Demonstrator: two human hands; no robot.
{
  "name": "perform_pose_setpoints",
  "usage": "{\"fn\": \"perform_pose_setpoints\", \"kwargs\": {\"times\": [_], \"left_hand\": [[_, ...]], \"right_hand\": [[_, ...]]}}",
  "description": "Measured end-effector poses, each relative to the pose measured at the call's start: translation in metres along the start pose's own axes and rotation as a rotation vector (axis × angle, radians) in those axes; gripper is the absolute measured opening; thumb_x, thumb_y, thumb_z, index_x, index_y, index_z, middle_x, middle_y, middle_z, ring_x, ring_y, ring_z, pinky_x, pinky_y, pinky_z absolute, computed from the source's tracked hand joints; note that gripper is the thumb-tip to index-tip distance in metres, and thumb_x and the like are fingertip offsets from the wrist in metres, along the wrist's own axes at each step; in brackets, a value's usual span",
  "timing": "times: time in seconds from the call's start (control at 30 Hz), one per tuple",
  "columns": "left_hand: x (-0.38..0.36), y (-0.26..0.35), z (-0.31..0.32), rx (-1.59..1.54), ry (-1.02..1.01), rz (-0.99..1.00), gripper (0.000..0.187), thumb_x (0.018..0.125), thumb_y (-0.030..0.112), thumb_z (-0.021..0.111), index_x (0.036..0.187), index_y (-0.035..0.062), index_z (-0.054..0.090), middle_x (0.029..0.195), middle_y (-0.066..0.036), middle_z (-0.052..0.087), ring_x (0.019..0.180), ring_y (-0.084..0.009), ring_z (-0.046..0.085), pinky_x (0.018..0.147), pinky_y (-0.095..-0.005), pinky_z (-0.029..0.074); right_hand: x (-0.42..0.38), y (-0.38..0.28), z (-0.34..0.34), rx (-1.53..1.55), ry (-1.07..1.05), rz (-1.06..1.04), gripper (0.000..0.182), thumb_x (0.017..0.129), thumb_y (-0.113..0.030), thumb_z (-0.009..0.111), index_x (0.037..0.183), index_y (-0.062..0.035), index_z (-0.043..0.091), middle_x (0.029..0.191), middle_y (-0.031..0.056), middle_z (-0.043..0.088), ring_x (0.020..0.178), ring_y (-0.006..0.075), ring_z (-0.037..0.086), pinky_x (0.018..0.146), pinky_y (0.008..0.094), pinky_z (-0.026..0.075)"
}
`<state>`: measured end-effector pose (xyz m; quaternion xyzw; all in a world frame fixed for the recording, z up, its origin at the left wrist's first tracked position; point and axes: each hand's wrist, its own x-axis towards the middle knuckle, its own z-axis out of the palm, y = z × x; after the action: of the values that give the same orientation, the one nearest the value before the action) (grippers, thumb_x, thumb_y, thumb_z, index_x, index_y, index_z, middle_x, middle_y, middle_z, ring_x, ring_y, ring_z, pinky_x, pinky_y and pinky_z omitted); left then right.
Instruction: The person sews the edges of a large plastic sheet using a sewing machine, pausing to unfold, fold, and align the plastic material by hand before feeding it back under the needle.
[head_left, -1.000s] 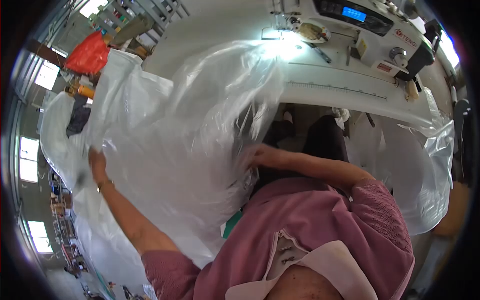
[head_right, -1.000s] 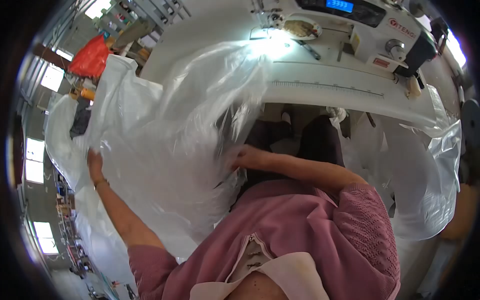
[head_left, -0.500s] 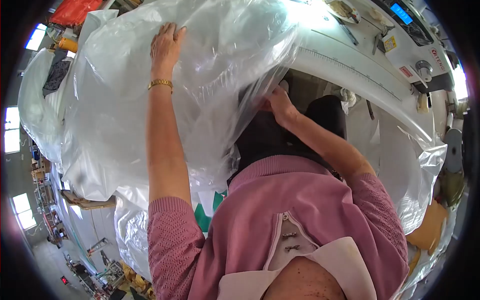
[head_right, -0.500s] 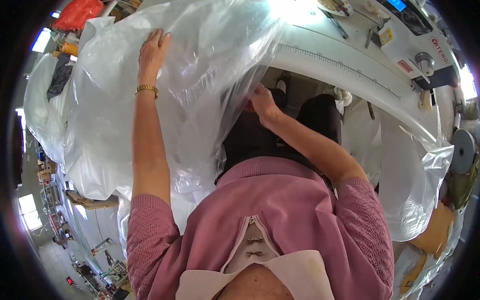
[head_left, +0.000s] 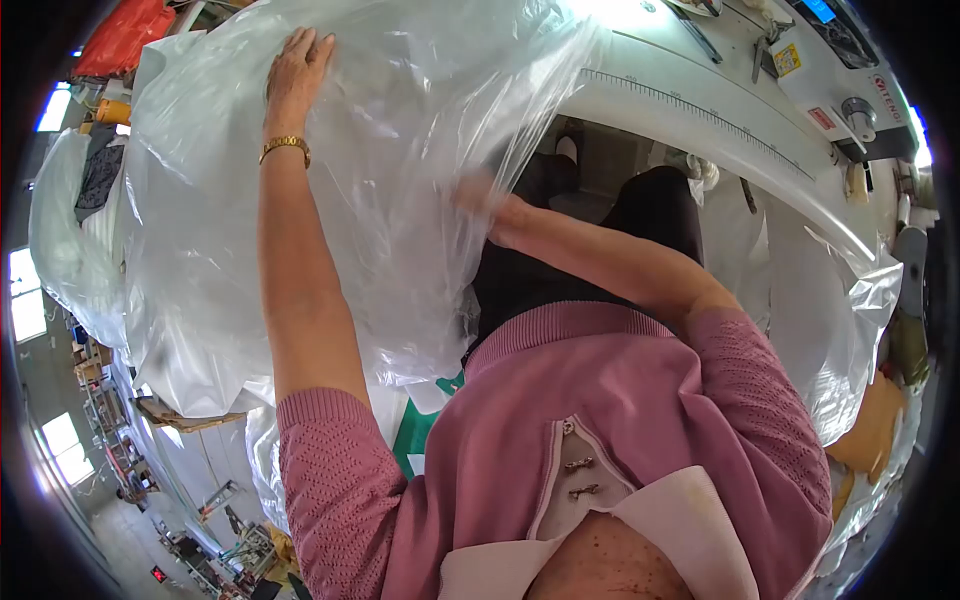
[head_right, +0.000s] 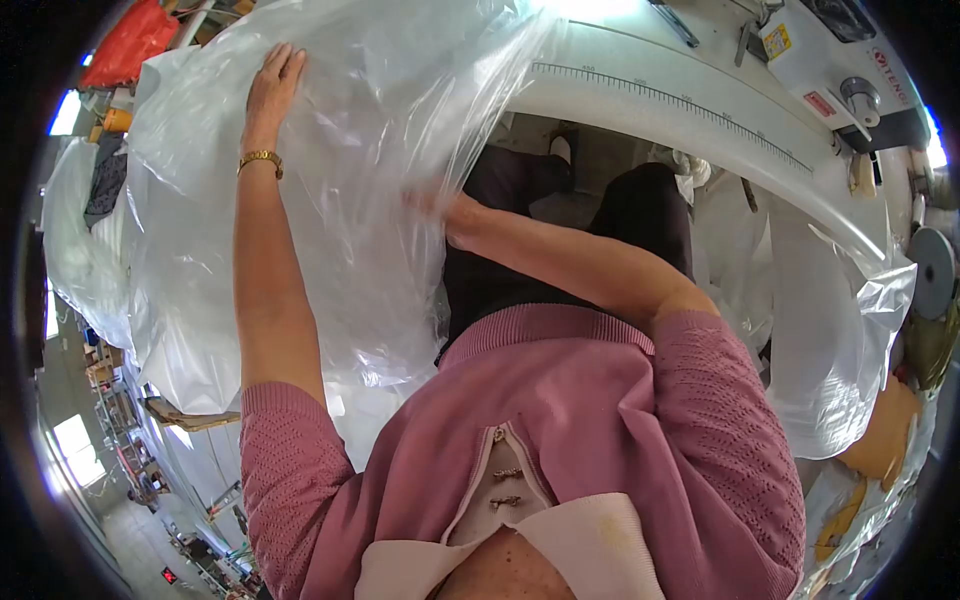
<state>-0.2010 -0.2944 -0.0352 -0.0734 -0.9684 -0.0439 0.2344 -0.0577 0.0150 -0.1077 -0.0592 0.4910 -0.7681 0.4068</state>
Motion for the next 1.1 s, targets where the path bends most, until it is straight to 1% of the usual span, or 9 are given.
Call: {"fn": "perform_pose_setpoints", "kwargs": {"times": [0.07,0.13,0.23,0.37,0.57,0.67,0.73,0.97,1.1], "left_hand": [[0.0,0.011,-0.003,-0.012,0.055,-0.025,0.046,0.096,0.04,0.049,0.125,0.0054,0.057,0.134,-0.015,0.053,0.126,-0.0313,0.047,0.103,-0.0397,0.038],[-0.005,0.006,0.002,-0.021,0.098,-0.056,0.039,0.097,0.033,0.051,0.124,0.0055,0.057,0.131,-0.017,0.055,0.123,-0.0339,0.05,0.1,-0.039,0.042],[0.002,-0.008,0.012,0.105,0.122,0.064,0.039,0.096,0.033,0.052,0.123,0.0056,0.058,0.131,-0.017,0.055,0.122,-0.0346,0.05,0.1,-0.0388,0.042],[0.002,-0.001,0.002,-0.033,0.074,-0.049,0.053,0.094,0.045,0.051,0.127,0.0042,0.057,0.137,-0.015,0.051,0.127,-0.0328,0.045,0.104,-0.04,0.038],[0.0,0.01,-0.007,-0.095,0.076,-0.101,0.056,0.094,0.046,0.051,0.128,0.0018,0.056,0.137,-0.016,0.051,0.127,-0.0331,0.046,0.105,-0.0373,0.037],[-0.001,0.01,-0.001,-0.089,0.082,-0.083,0.057,0.093,0.047,0.052,0.128,0.0011,0.055,0.137,-0.016,0.051,0.128,-0.0328,0.045,0.106,-0.037,0.037],[0.0,0.003,-0.002,-0.064,0.082,-0.089,0.057,0.093,0.046,0.052,0.128,0.0006,0.055,0.137,-0.017,0.051,0.128,-0.0327,0.045,0.106,-0.0369,0.037],[0.001,-0.008,0.007,-0.045,0.075,-0.032,0.059,0.093,0.049,0.05,0.129,0.0029,0.055,0.138,-0.015,0.05,0.129,-0.0315,0.044,0.107,-0.0381,0.036],[0.0,0.001,0.001,-0.09,0.069,-0.114,0.059,0.093,0.051,0.048,0.129,0.0057,0.057,0.139,-0.014,0.05,0.127,-0.0312,0.046,0.106,-0.0395,0.037]], "right_hand": [[0.006,0.009,0.005,0.314,0.072,0.019,0.019,0.084,-0.005,0.059,0.103,-0.0044,0.065,0.086,0.0082,0.064,0.073,0.0187,0.063,0.067,0.0306,0.054],[0.008,0.001,0.021,-0.205,0.279,-0.042,0.016,0.087,-0.008,0.059,0.101,-0.0019,0.064,0.088,0.0061,0.063,0.079,0.0173,0.062,0.068,0.0301,0.053],[-0.022,-0.003,0.029,0.166,0.326,-0.064,0.017,0.089,-0.013,0.059,0.102,-0.0025,0.064,0.093,0.0051,0.063,0.088,0.0146,0.06,0.074,0.0307,0.05],[-0.042,0.006,0.024,-0.051,0.323,0.013,0.028,0.089,-0.016,0.061,0.113,-0.0009,0.06,0.104,0.008,0.062,0.089,0.0178,0.06,0.083,0.034,0.047],[-0.03,-0.013,0.031,-0.148,0.085,-0.231,0.019,0.09,-0.018,0.061,0.093,0.0003,0.065,0.095,0.0062,0.066,0.092,0.0158,0.06,0.079,0.0314,0.047],[-0.011,-0.013,0.026,-0.174,0.098,-0.205,0.023,0.091,-0.021,0.061,0.082,-0.0003,0.066,0.08,0.0075,0.067,0.074,0.0172,0.062,0.068,0.032,0.049],[0.002,-0.019,0.026,-0.52,0.35,-0.462,0.032,0.091,-0.026,0.061,0.074,0.0008,0.064,0.069,0.0085,0.065,0.062,0.0185,0.06,0.06,0.0319,0.049],[0.026,-0.013,0.017,-0.74,0.511,-0.441,0.035,0.094,-0.031,0.059,0.084,0.0029,0.066,0.073,0.0067,0.065,0.068,0.0156,0.061,0.065,0.0328,0.05],[0.012,0.025,-0.027,-0.391,0.214,-0.537,0.029,0.095,-0.025,0.058,0.096,0.003,0.067,0.079,0.0029,0.066,0.073,0.0121,0.059,0.067,0.0328,0.05]]}}
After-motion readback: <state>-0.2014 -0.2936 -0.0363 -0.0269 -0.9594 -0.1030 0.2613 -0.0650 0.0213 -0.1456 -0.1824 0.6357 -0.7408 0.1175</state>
